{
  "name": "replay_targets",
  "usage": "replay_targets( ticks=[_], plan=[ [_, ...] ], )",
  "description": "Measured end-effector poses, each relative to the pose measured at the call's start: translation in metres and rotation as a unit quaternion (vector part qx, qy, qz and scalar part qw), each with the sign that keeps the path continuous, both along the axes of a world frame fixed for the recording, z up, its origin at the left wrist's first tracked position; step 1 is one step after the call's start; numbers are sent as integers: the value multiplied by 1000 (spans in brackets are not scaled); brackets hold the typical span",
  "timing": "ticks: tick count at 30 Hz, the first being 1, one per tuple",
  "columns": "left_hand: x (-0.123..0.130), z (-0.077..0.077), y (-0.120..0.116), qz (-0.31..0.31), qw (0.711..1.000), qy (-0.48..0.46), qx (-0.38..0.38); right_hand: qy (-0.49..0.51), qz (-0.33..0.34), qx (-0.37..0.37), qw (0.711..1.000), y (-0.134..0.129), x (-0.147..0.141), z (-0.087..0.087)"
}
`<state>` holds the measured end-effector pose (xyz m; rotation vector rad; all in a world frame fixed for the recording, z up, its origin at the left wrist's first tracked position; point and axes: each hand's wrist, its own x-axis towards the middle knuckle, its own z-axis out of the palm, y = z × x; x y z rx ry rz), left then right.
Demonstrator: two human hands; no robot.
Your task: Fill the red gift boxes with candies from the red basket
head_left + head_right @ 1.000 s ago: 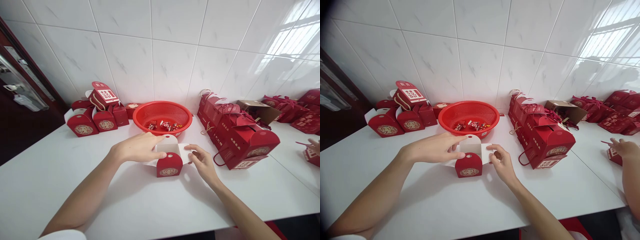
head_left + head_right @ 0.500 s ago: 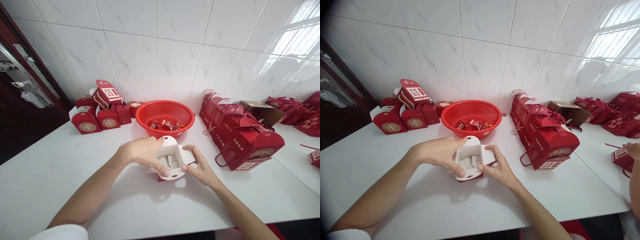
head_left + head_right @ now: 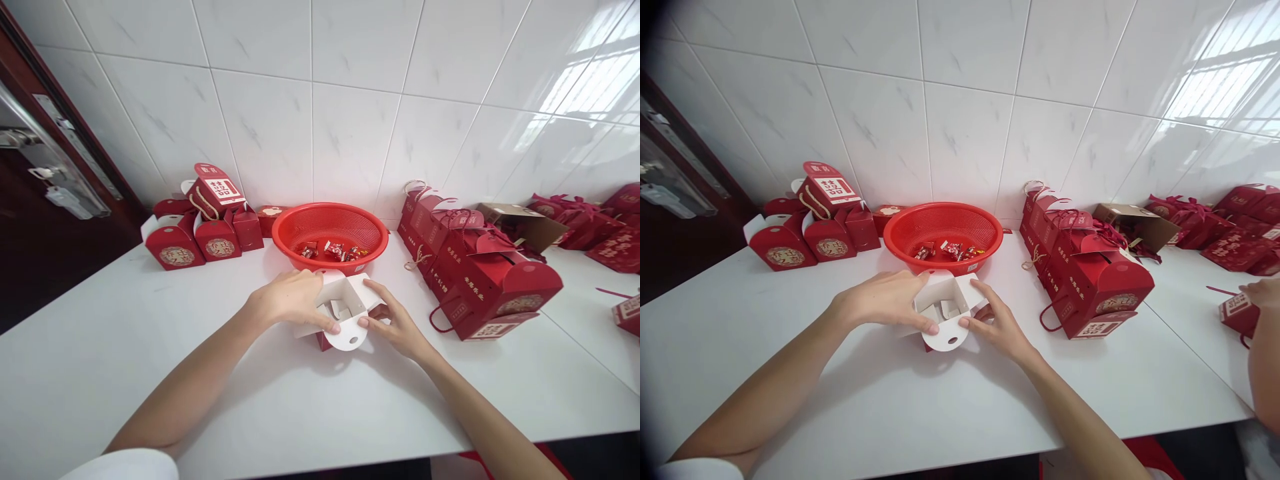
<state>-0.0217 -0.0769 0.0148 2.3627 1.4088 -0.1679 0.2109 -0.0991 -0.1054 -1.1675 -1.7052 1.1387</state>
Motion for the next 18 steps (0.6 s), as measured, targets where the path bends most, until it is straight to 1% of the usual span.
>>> replay_targets(
  ticks=[4,8,11,13,15,16,18],
  plan=[
    [3,2,-2,1,1000,22,8,6,1,11,1000,6,0,-3],
    [-1,3,-3,5,999,28,-24,6,17,32,999,8,1,0],
    [-6,11,-13,-30,999,-6,-10,3,32,69,997,4,2,0],
    [-5,15,-28,-82,996,-31,6,-7,34,97,995,0,2,0],
    [3,11,-47,-166,985,-49,11,-28,23,131,991,-6,2,0],
    [10,5,-56,-227,972,-62,8,-40,16,149,988,-9,2,0],
    [29,-17,-72,-367,926,-84,-32,-61,7,185,981,-16,1,-1]
  ],
)
